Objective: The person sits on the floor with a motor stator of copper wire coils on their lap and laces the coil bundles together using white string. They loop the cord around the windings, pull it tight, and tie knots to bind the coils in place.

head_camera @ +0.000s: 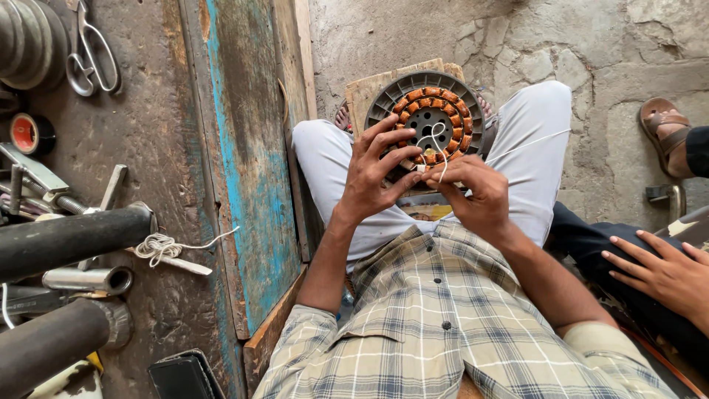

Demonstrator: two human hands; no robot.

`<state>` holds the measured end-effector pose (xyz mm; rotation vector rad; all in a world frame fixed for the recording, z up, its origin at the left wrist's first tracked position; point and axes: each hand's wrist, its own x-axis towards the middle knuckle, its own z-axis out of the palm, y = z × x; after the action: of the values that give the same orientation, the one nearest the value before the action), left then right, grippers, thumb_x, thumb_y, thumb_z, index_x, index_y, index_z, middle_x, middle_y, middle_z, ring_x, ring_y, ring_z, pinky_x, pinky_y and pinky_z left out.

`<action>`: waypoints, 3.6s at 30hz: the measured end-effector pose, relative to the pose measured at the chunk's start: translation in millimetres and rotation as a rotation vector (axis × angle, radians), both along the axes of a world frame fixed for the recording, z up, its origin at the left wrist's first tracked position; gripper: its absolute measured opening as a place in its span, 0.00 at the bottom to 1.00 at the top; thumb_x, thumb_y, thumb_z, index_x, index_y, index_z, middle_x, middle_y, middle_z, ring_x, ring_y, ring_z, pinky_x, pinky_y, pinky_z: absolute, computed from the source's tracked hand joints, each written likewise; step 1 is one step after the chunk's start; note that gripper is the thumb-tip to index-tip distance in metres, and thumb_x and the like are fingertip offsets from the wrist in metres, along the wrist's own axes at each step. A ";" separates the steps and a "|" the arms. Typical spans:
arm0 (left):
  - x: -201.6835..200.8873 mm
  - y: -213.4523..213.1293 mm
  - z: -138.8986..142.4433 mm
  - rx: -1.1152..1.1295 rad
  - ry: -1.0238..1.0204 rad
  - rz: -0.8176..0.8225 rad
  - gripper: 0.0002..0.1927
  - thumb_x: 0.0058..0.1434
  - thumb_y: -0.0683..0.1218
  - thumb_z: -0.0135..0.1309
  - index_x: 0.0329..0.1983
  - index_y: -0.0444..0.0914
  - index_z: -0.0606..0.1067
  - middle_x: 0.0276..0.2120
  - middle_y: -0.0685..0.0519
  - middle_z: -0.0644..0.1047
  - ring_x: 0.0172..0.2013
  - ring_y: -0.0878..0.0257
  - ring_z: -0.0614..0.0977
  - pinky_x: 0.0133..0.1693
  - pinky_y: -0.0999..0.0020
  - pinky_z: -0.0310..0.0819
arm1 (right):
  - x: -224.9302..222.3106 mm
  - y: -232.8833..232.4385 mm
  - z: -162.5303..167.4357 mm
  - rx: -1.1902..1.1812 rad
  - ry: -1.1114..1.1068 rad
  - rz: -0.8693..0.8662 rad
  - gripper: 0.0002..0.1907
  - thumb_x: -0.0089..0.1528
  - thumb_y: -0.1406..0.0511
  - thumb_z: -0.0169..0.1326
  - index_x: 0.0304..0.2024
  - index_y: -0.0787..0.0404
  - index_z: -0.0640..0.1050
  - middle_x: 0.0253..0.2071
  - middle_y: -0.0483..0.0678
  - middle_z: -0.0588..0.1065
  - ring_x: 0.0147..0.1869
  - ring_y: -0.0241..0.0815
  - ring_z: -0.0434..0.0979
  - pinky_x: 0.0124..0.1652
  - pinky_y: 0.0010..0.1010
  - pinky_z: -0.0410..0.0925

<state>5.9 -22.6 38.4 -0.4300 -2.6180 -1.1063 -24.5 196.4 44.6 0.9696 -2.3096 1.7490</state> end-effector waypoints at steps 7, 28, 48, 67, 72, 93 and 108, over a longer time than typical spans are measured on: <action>1.0 5.4 -5.6 0.021 0.012 0.047 0.19 0.59 0.52 0.68 0.51 0.45 0.77 0.62 0.56 0.72 0.73 0.53 0.62 0.73 0.53 0.55 | -42.8 -10.0 2.5 0.207 0.313 -0.024 0.07 0.60 0.72 0.67 0.35 0.59 0.80 0.42 0.43 0.83 0.50 0.43 0.80 0.57 0.41 0.63; 1.4 19.0 -23.8 0.086 0.155 0.060 0.12 0.60 0.51 0.68 0.46 0.53 0.79 0.63 0.59 0.71 0.71 0.55 0.63 0.72 0.50 0.54 | -38.9 -1.4 -25.4 -0.011 0.060 -0.077 0.09 0.62 0.72 0.66 0.39 0.60 0.77 0.48 0.47 0.81 0.59 0.47 0.80 0.71 0.47 0.65; -8.8 21.5 -31.6 -0.003 0.275 0.087 0.16 0.59 0.58 0.68 0.40 0.49 0.76 0.54 0.60 0.76 0.63 0.56 0.70 0.66 0.49 0.60 | -47.6 -5.3 -15.3 0.080 0.196 -0.087 0.08 0.60 0.71 0.69 0.37 0.60 0.80 0.45 0.47 0.80 0.52 0.45 0.80 0.62 0.43 0.67; -9.8 23.6 -25.4 0.082 0.245 0.106 0.15 0.57 0.50 0.67 0.38 0.45 0.72 0.52 0.59 0.77 0.63 0.55 0.72 0.66 0.51 0.60 | -44.0 -18.6 -10.3 0.194 0.193 -0.156 0.10 0.59 0.67 0.72 0.36 0.57 0.81 0.45 0.44 0.76 0.53 0.45 0.73 0.57 0.40 0.58; -6.7 24.7 -24.1 0.091 0.202 0.127 0.11 0.58 0.47 0.64 0.36 0.45 0.72 0.51 0.59 0.78 0.63 0.56 0.72 0.65 0.53 0.59 | -42.3 -19.1 -13.3 0.177 0.141 -0.163 0.10 0.59 0.67 0.72 0.36 0.57 0.81 0.45 0.43 0.76 0.53 0.44 0.73 0.58 0.40 0.58; -5.1 22.6 -31.5 0.006 0.269 0.070 0.16 0.56 0.55 0.70 0.44 0.47 0.79 0.57 0.56 0.75 0.65 0.55 0.70 0.66 0.51 0.62 | -54.4 11.3 -35.6 -0.020 0.046 -0.232 0.14 0.70 0.61 0.60 0.55 0.60 0.77 0.62 0.55 0.69 0.71 0.47 0.68 0.70 0.37 0.65; -7.5 30.3 -48.8 0.022 0.287 0.090 0.12 0.59 0.57 0.67 0.40 0.49 0.80 0.55 0.58 0.75 0.64 0.57 0.70 0.66 0.53 0.58 | -91.9 235.4 -76.0 -0.035 -0.223 -0.464 0.06 0.75 0.69 0.50 0.44 0.62 0.78 0.39 0.47 0.76 0.39 0.36 0.72 0.41 0.24 0.66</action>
<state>-1.7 7.7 -10.4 -0.4272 -2.3490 -0.9650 -116.4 431.8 -31.4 0.2063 -2.3650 1.7525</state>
